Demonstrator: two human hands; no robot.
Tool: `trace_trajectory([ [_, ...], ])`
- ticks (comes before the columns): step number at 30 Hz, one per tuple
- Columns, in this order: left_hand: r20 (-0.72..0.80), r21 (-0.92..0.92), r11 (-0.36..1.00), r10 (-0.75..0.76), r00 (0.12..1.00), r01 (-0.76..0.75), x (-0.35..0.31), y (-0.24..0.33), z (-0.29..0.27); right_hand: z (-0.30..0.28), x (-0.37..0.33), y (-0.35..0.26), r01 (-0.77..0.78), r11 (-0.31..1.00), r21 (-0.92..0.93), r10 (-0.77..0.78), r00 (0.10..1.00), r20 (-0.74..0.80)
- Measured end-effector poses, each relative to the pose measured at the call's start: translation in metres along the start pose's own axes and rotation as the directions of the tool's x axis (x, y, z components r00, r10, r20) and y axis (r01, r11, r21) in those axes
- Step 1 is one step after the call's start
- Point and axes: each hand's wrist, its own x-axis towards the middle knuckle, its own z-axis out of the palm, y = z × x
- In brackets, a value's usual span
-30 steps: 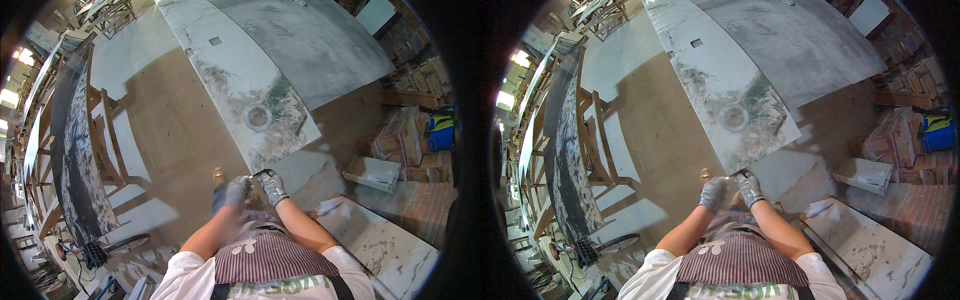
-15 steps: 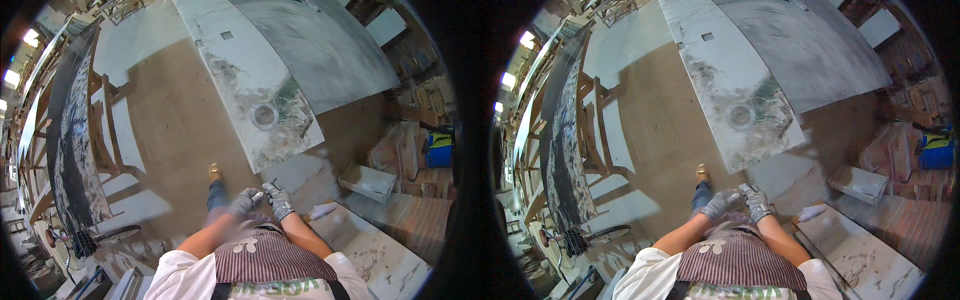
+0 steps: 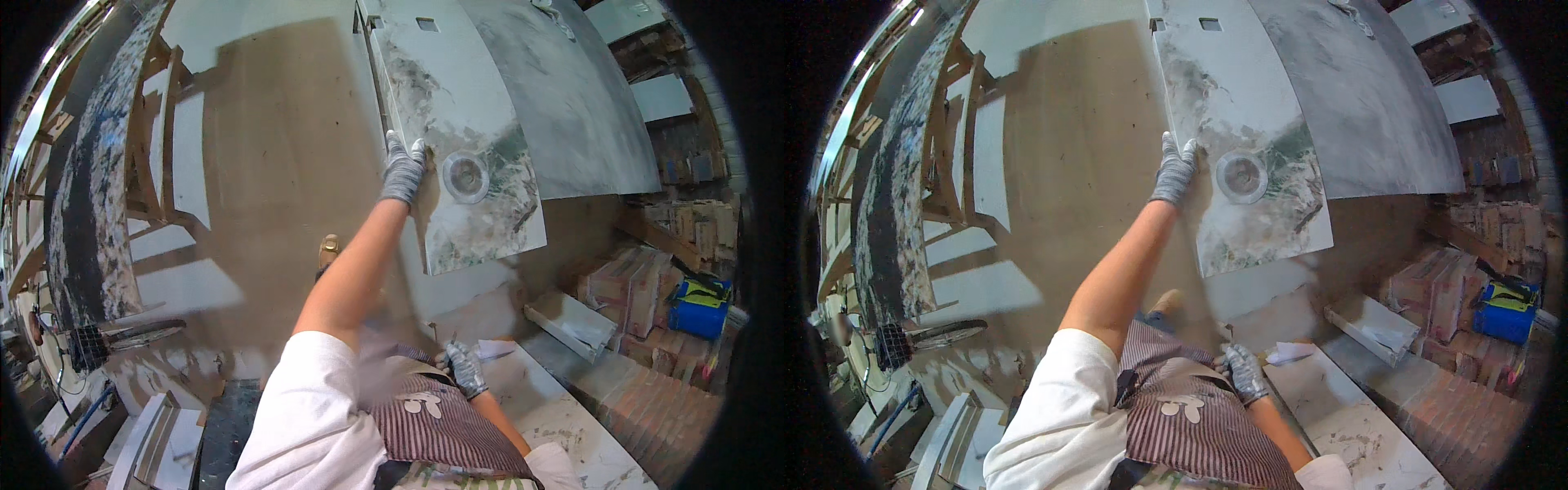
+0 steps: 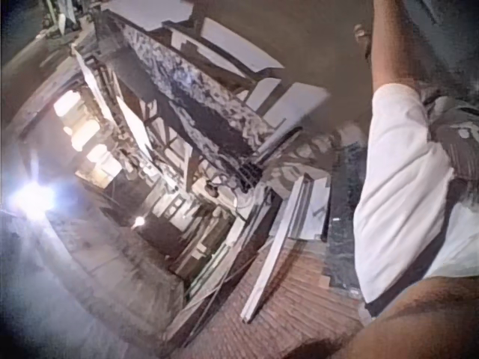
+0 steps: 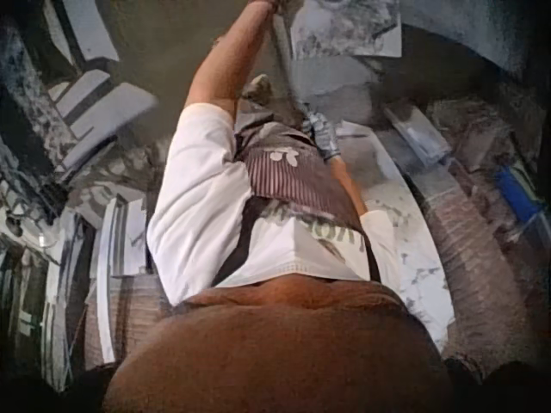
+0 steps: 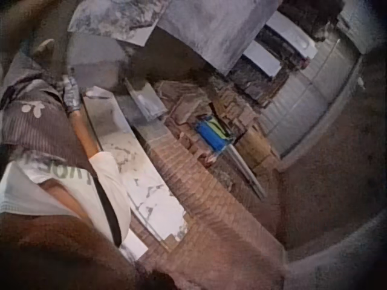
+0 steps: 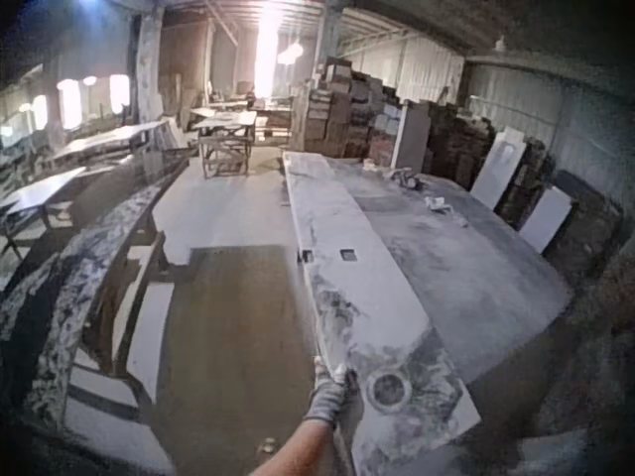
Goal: The person uses a handheld polishing tool to smooth the surface of a large stone slab, then wipes the slab with a cloth. The person moves around the slab to reach different areas and continues polishing and wiping throughout the clip.
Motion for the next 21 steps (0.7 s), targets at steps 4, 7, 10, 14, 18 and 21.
trace_trajectory([
  [4, -0.091, -0.063, 0.964, 0.254, 0.963, -0.26, -0.068, -0.036, 0.03, -0.031, 0.009, 0.03, -0.019, 0.998, 0.056, 0.017, 0.999, 0.033],
  [7, -0.042, -0.055, 0.902, 0.426, 0.904, -0.428, -0.165, -0.066, 0.041, -0.027, -0.005, 0.018, -0.053, 0.999, -0.003, 0.053, 0.995, -0.088],
  [10, 0.435, 0.078, 0.945, 0.255, 0.863, -0.319, -0.228, -0.13, 0.031, -0.017, 0.0, 0.012, -0.064, 0.995, -0.07, 0.061, 0.997, -0.053],
  [14, 0.939, 0.34, 0.704, -0.218, 0.265, -0.624, -0.248, -0.104, -0.013, -0.021, 0.001, 0.018, 0.067, 0.984, -0.162, -0.073, 0.997, -0.03],
  [18, 0.772, 0.05, 0.521, 0.521, 0.364, -0.852, -0.241, -0.04, -0.024, -0.055, 0.031, 0.056, 0.586, -0.098, -0.805, -0.534, 0.651, 0.539],
  [21, 0.593, 0.193, 0.29, 0.726, 0.347, -0.937, -0.224, -0.029, -0.008, -0.04, 0.011, 0.059, 0.374, 0.684, -0.626, -0.337, 0.923, 0.184],
])
